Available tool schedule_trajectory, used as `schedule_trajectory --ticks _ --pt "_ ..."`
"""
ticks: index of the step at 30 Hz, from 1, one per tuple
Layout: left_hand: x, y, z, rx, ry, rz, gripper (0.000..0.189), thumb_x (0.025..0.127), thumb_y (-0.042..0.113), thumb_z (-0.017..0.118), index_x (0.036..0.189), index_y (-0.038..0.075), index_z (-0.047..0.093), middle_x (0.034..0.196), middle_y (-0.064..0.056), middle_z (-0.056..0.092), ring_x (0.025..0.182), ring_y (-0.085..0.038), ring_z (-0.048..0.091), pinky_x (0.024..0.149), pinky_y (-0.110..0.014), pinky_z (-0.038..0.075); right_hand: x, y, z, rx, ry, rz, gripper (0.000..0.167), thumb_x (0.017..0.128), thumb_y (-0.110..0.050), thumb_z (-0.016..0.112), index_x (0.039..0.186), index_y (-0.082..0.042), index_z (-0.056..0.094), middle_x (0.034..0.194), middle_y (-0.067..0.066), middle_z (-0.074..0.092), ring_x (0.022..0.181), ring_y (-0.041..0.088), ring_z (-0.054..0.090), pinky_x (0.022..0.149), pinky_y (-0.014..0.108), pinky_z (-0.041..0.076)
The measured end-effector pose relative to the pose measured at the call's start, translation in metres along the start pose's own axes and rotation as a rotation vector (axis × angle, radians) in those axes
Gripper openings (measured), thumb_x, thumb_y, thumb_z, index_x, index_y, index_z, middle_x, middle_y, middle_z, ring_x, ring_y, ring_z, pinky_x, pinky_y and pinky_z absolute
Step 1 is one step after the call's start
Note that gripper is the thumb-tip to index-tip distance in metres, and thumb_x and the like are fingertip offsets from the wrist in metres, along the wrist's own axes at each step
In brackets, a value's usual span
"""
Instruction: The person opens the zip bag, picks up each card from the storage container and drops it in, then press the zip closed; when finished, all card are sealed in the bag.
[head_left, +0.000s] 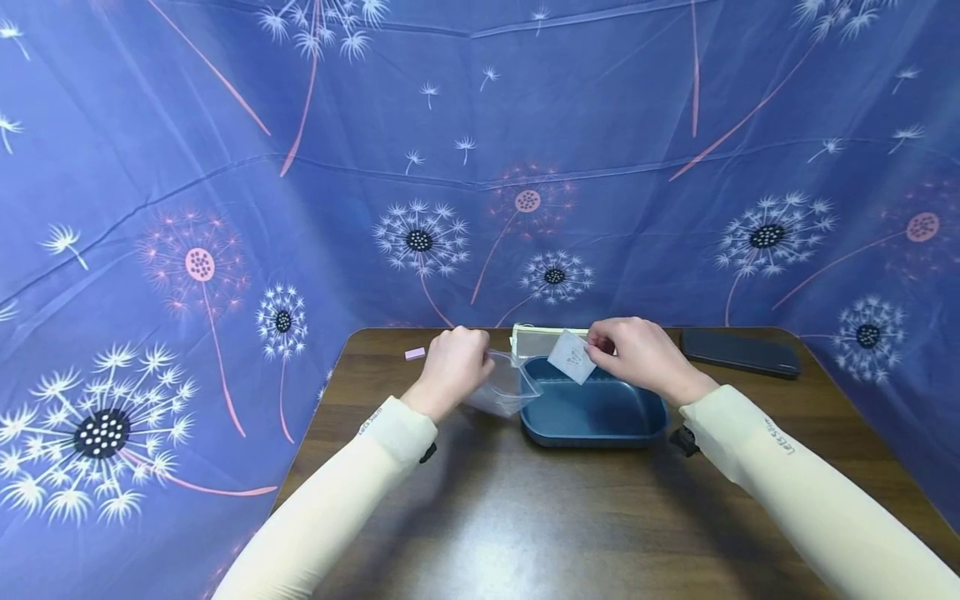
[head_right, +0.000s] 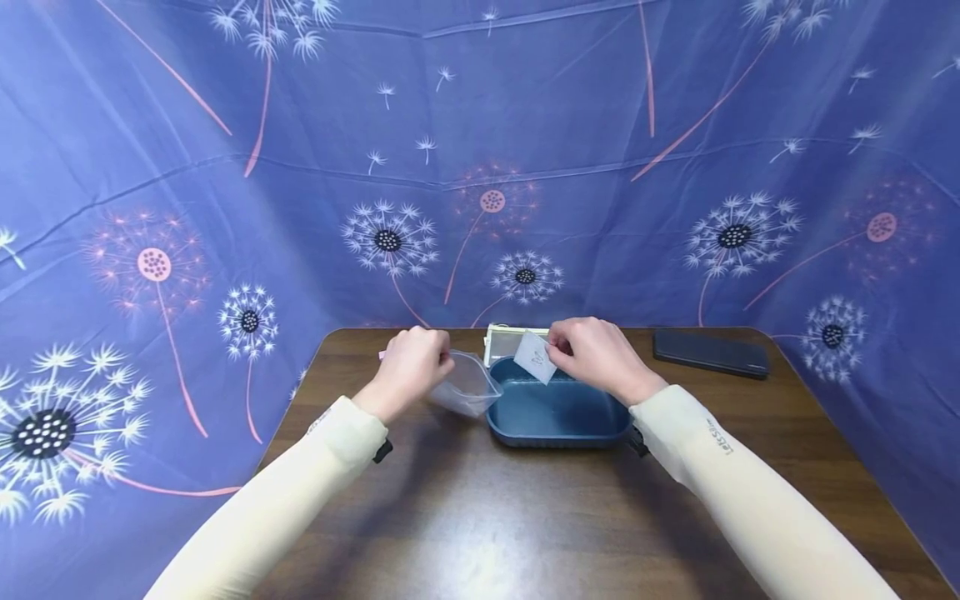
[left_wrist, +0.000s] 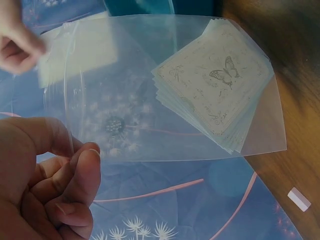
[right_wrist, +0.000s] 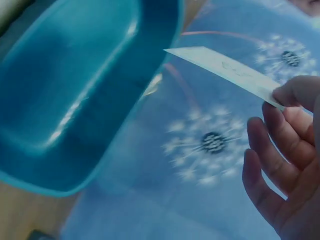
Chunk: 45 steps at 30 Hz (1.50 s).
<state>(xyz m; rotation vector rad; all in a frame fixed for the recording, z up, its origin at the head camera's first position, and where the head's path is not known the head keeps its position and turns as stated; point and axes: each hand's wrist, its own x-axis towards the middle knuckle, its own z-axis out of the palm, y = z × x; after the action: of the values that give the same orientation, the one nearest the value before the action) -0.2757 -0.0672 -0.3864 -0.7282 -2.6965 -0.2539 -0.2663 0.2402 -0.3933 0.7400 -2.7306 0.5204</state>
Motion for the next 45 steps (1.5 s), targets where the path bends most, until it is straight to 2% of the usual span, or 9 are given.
schedule_trajectory --ticks 8,15,25,31,38,42,45 --pt "0.001 -0.002 0.000 0.005 -0.019 -0.016 0.033 0.086 0.013 0.072 0.061 0.017 0.052 0.053 0.004 0.047 0.051 -0.020 0.050 0.051 -0.043 0.046 0.010 -0.044 -0.017 0.048 0.188 -0.135 0.012 0.094 -0.015 0.069 0.085 -0.022 0.069 0.076 -0.014 0.062 0.064 0.005 0.055 0.059 0.031 0.046" --pt "0.002 -0.001 0.000 0.003 -0.014 -0.010 0.032 0.085 0.012 0.072 0.061 0.017 0.052 0.053 0.005 0.047 0.051 -0.020 0.050 0.052 -0.044 0.047 0.014 -0.065 -0.020 0.095 0.236 -0.198 0.013 0.093 -0.015 0.070 0.084 -0.024 0.068 0.077 -0.015 0.061 0.067 0.003 0.053 0.060 0.030 0.047" --pt "0.001 -0.002 0.001 -0.001 -0.014 -0.019 0.034 0.086 0.011 0.071 0.060 0.017 0.050 0.052 0.005 0.042 0.051 -0.019 0.045 0.051 -0.042 0.046 0.017 -0.073 -0.009 0.121 0.220 -0.218 0.011 0.092 -0.015 0.070 0.084 -0.023 0.068 0.077 -0.015 0.060 0.067 0.004 0.054 0.059 0.029 0.047" --pt "0.000 -0.001 0.001 0.002 0.000 -0.011 0.035 0.086 0.013 0.071 0.060 0.017 0.049 0.052 0.005 0.042 0.050 -0.019 0.045 0.050 -0.042 0.046 0.017 -0.075 0.009 0.130 0.173 -0.201 0.009 0.093 -0.015 0.071 0.087 -0.022 0.069 0.077 -0.014 0.060 0.066 0.010 0.056 0.059 0.029 0.046" --pt "-0.001 0.001 0.000 0.014 0.008 -0.021 0.032 0.084 0.012 0.073 0.062 0.017 0.051 0.054 0.003 0.048 0.051 -0.022 0.053 0.052 -0.046 0.048 0.023 -0.079 0.034 0.091 0.104 -0.182 0.011 0.092 -0.015 0.071 0.084 -0.022 0.068 0.071 -0.015 0.056 0.061 0.004 0.050 0.058 0.029 0.044" --pt "-0.001 0.001 0.000 0.012 0.007 -0.012 0.031 0.085 0.013 0.072 0.062 0.016 0.051 0.054 0.002 0.048 0.051 -0.022 0.051 0.051 -0.045 0.047 0.029 -0.080 0.047 0.062 0.088 -0.172 0.014 0.091 -0.015 0.071 0.081 -0.023 0.066 0.069 -0.015 0.053 0.059 0.005 0.047 0.055 0.029 0.042" --pt "-0.001 0.002 0.000 0.010 -0.004 -0.015 0.031 0.085 0.012 0.071 0.062 0.016 0.050 0.053 0.002 0.046 0.050 -0.020 0.047 0.049 -0.042 0.044 0.032 -0.080 0.056 0.043 0.056 -0.145 0.012 0.092 -0.016 0.073 0.083 -0.023 0.068 0.073 -0.012 0.054 0.061 0.006 0.047 0.056 0.029 0.042"
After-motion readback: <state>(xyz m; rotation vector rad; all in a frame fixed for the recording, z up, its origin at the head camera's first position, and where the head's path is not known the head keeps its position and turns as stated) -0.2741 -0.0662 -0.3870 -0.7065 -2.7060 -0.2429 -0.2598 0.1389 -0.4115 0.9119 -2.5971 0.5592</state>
